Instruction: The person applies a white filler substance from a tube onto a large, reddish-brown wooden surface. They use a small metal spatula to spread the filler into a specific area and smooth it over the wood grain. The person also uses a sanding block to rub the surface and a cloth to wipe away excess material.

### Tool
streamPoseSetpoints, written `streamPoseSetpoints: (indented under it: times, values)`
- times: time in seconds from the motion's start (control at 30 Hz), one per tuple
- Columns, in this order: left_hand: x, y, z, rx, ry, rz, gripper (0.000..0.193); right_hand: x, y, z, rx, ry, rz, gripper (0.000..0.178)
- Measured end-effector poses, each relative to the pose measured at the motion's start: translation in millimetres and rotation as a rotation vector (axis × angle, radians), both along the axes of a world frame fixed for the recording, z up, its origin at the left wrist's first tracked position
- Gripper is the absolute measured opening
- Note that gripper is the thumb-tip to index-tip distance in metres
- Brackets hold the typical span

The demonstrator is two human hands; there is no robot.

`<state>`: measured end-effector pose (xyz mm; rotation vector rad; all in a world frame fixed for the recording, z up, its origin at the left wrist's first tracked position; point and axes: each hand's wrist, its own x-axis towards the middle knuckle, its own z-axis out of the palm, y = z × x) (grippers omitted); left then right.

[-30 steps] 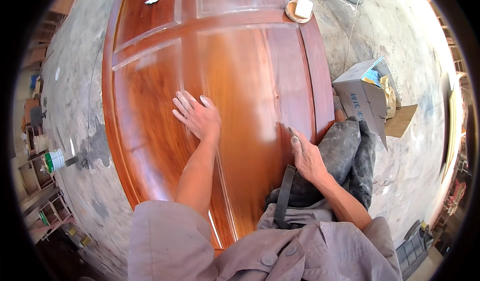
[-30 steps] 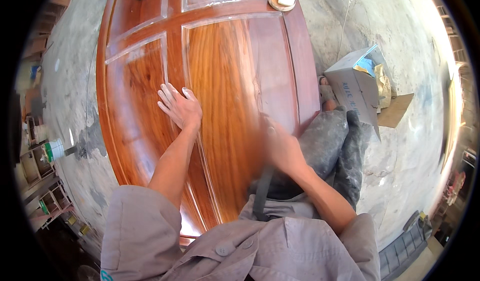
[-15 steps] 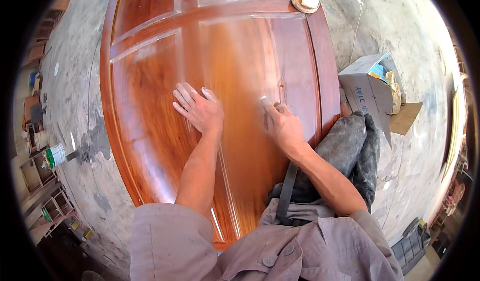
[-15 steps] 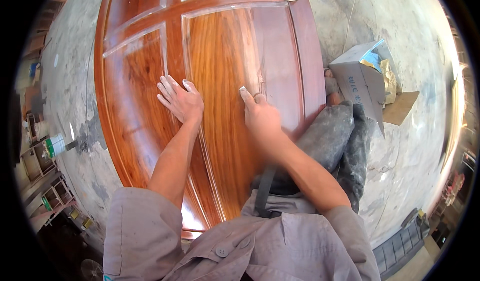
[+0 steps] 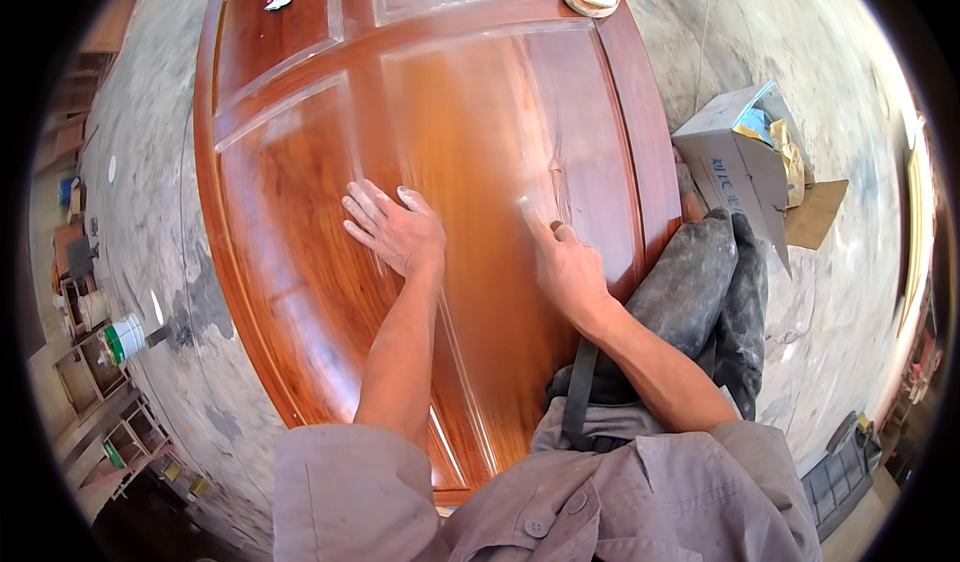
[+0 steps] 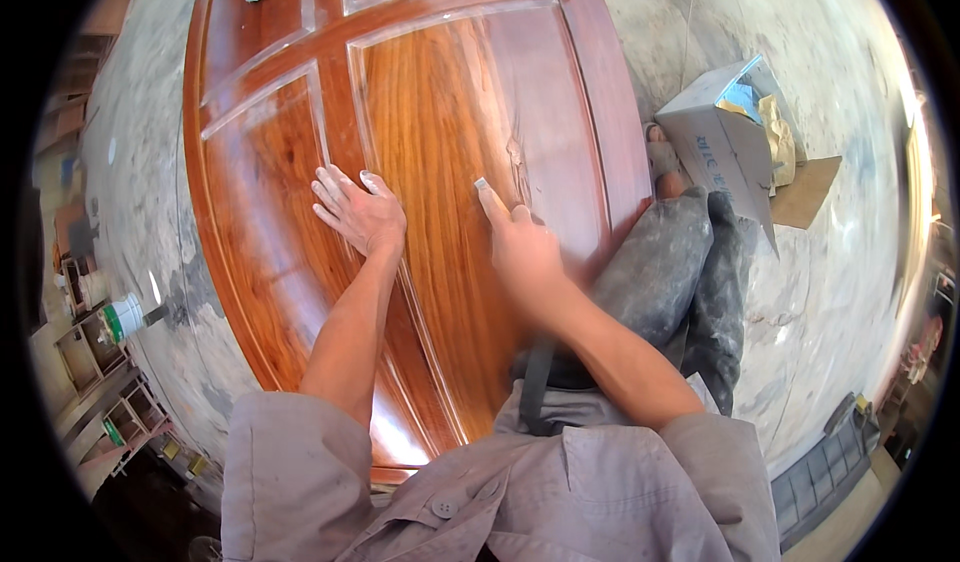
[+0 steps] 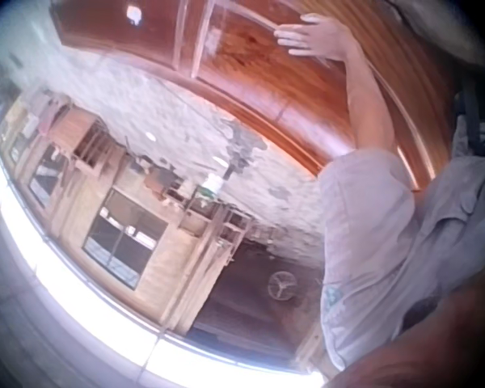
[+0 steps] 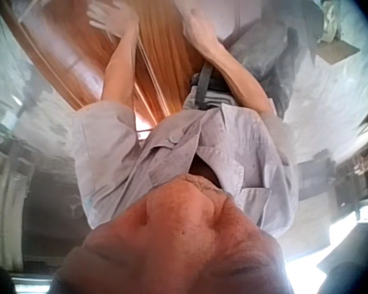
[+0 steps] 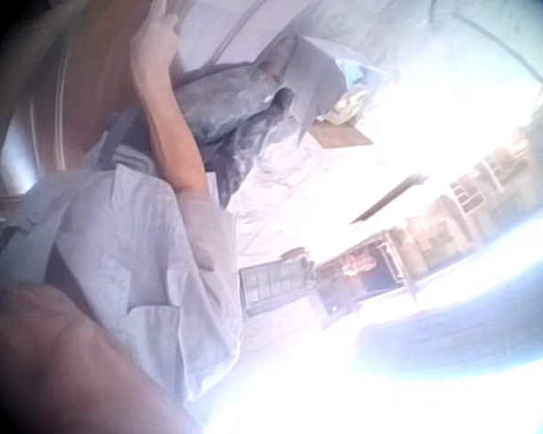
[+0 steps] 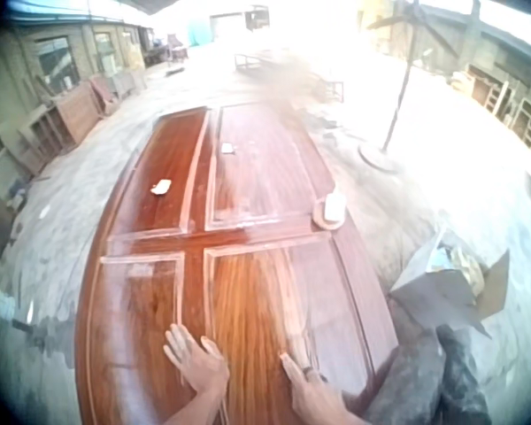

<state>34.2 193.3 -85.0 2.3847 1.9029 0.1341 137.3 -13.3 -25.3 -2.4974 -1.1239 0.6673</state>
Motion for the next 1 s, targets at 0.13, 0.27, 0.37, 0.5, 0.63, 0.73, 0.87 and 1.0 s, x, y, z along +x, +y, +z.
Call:
streamPoseSetpoints:
  times: [0.13, 0.27, 0.37, 0.5, 0.63, 0.73, 0.87, 1.0]
  values:
    - [-2, 1, 0, 0.007, 0.001, -0.005, 0.067, 2, 4, 2, -0.006, -0.024, 0.006, 0.074]
    - [0, -1, -1, 0.016, -0.02, -0.008, 0.067, 15, 20, -4, 0.014, -0.017, 0.007, 0.076]
    - [-1, -2, -1, 0.009, -0.027, -0.011, 0.067, 14, 19, -2, -0.033, -0.027, 0.022, 0.075]
    - [-2, 1, 1, 0.005, -0.02, 0.002, 0.067, 6, 8, -4, 0.01, -0.053, 0.027, 0.07]
    - [-1, -3, 2, 0.007, -0.02, -0.011, 0.066, 24, 33, -6, 0.063, -0.093, -0.004, 0.066]
    - [-2, -2, 1, 0.008, -0.023, -0.005, 0.066, 19, 23, -16, 0.092, -0.082, 0.013, 0.066]
    - [-3, 2, 0, 0.011, -0.013, -0.001, 0.066, 12, 18, -7, 0.051, -0.094, 0.04, 0.065]
    - [2, -1, 4, 0.018, -0.021, -0.011, 0.067, 35, 49, -11, 0.095, -0.146, 0.031, 0.062]
